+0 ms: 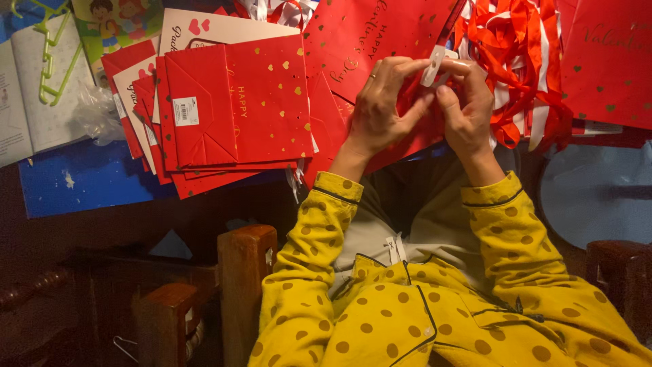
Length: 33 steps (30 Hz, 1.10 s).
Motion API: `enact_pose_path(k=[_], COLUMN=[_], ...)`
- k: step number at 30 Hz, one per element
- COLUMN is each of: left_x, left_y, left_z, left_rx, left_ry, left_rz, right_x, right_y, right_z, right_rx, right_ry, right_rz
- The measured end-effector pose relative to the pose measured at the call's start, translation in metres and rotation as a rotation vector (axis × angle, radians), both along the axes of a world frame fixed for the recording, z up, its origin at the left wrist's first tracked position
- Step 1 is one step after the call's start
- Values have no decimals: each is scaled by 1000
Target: The person sits and ties red ribbons onto red envelopes using a small white plastic tool. They thread the ribbon through the tool, pull it tight, and adjust the knot on each envelope before moving to the next one.
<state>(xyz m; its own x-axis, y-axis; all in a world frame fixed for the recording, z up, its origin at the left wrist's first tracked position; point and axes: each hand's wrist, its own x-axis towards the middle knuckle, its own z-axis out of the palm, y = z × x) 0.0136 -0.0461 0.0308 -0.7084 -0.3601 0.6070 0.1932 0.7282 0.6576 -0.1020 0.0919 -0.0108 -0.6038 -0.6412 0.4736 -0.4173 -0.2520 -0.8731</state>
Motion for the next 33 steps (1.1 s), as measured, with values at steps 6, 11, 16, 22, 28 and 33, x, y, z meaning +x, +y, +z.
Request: enact_pose_path(k=[6,11,16,22,28,33], left_x=[-3,-1,16,70,80,86], left_y=[-1,-5,-4,4,-30,-28], left_z=[-3,-7,4,8,-1,-3], left_rx=[-121,70,285,-24,462,297], left_ry=[-68,13,129,371,770,685], left_rz=[64,102,175,515,709,897], right_x=[-6,-8,-11,-14,-12,-12], right_y=[0,-6,-8,-5,-5,-6], right_z=[-7,1,2,-3,0,2], right_rx=[-121,-139,-76,-16,-21,-14], right_ry=[-158,-160,-170,-18,-69,-37], right_rz=[143,148,71,23,44,42])
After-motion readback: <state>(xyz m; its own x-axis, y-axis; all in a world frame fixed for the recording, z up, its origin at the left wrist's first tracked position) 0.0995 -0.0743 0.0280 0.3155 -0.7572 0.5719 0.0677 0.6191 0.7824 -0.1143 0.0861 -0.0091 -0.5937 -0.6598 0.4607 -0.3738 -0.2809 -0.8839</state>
